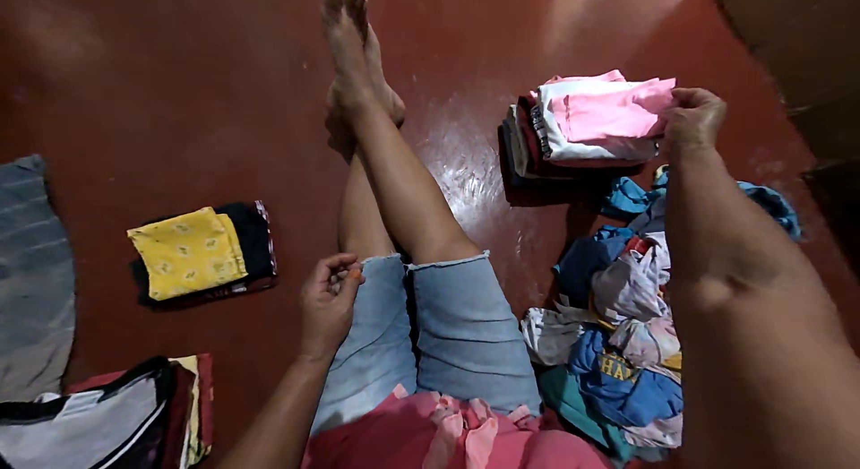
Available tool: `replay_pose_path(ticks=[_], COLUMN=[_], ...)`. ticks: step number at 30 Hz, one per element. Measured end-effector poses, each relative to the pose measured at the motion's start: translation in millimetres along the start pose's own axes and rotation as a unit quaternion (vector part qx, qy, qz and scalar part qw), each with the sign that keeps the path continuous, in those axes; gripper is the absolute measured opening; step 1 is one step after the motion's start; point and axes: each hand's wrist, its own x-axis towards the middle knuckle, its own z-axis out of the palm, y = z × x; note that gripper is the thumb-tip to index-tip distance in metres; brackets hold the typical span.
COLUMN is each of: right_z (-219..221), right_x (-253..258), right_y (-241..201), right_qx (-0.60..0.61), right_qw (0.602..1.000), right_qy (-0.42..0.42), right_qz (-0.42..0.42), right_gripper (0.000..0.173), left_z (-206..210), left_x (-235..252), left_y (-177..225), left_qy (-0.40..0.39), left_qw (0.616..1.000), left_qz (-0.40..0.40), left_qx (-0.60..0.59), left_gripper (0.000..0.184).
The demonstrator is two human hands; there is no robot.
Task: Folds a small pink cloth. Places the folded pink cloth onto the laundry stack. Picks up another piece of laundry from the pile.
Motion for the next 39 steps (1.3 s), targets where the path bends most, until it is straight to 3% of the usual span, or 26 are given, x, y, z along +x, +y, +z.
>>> replay_pose_path(ticks=[3, 6, 10, 13, 16, 22, 25, 28, 33, 36, 39], right_z=[-13, -15, 1, 20, 36, 32, 26, 23, 25, 29, 31], right_x=[-12, -44, -133, -224, -311, -428, -454, -466, -469, -465, -465], right_y=[-8, -21, -30, -11, 22, 79, 100, 125, 153, 153, 149], right_qx=[-0.128, -0.143, -0.125, -0.106, -0.114, -0.136, -0.116, -0.109, -0.115, -0.112, -0.110], right_qw=[0.991, 0.990, 0.984, 0.965, 0.940, 0.941, 0.951, 0.953, 0.943, 0.943, 0.946], right_qy=[-0.015, 0.000, -0.078, -0.179, -0.254, -0.226, -0.203, -0.209, -0.186, -0.177, -0.179], right_qz=[0.021, 0.017, -0.099, -0.163, -0.195, -0.213, -0.200, -0.189, -0.252, -0.257, -0.246], right_gripper=[0.053, 0.057, 0.044, 0.029, 0.025, 0.022, 0.023, 0.024, 0.027, 0.026, 0.026], left_z=[0, 0, 2, 4, 6, 13, 10, 5, -14, -38, -54], left_x=[0, -2, -5, -9, -15, -22, -25, -28, -52, -78, -100], left_y=[-2, -1, -1, -1, 0, 3, 13, 21, 26, 16, -1], left_qy=[-0.002, -0.004, -0.010, -0.015, -0.029, -0.067, -0.109, -0.199, -0.355, -0.364, -0.310], left_qw=[1.000, 1.000, 1.000, 0.996, 0.984, 0.954, 0.948, 0.938, 0.886, 0.865, 0.877], left_qz=[0.008, 0.011, 0.022, 0.048, 0.077, 0.143, 0.134, 0.120, 0.108, 0.161, 0.214], left_qx=[0.000, 0.001, 0.015, 0.073, 0.157, 0.256, 0.266, 0.256, 0.276, 0.306, 0.299], left_gripper=[0.025, 0.024, 0.025, 0.026, 0.028, 0.028, 0.029, 0.033, 0.047, 0.052, 0.049])
